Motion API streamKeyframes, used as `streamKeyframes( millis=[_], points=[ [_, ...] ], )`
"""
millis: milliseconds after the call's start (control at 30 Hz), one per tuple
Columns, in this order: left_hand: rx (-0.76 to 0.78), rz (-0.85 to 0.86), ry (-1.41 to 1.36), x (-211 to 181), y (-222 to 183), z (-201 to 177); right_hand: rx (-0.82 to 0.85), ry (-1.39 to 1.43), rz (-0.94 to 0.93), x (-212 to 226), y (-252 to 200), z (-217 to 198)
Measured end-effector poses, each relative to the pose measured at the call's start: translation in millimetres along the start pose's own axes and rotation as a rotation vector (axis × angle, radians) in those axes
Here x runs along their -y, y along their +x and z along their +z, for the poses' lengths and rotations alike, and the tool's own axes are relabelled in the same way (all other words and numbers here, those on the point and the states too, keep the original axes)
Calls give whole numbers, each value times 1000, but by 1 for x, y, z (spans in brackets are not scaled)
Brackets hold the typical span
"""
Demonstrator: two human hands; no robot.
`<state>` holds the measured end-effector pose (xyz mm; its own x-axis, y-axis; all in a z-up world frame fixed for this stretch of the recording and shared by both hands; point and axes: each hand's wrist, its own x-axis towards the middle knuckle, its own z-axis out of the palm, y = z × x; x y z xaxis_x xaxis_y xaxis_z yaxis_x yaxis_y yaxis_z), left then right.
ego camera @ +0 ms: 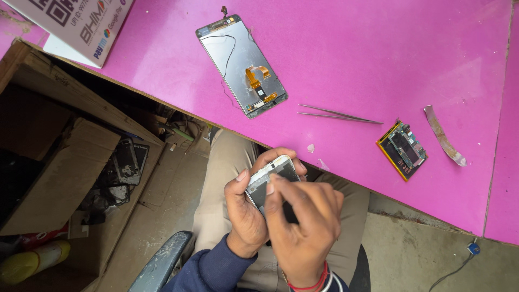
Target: The person disassembles a white smartphone, removes the screen assembly, and uses a green screwdriver to unscrew internal components. They handle the phone frame, screen, and motherboard while seated at a pink workbench.
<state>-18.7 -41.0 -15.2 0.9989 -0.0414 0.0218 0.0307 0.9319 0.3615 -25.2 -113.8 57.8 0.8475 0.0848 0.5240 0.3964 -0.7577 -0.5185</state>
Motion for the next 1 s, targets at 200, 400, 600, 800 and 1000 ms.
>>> streamKeyframes(
  millis=[200,400,600,800,1000],
  points=[
    [-24,-22,-38,-1,-2,-1,-77,-72,138,-4,0,1],
    [45,-33,-35,-2,1,-2,26,35,-72,9,-12,4],
    [44,-12,-31,-6,0,0,-49,6,5,-4,-14,6],
    [110,-69,2,-16,1,-7,-26,28,-22,0,-10,3],
    [259,-220,-325,-36,12,-9,19,48,-50,0,7,-3]
  ],
)
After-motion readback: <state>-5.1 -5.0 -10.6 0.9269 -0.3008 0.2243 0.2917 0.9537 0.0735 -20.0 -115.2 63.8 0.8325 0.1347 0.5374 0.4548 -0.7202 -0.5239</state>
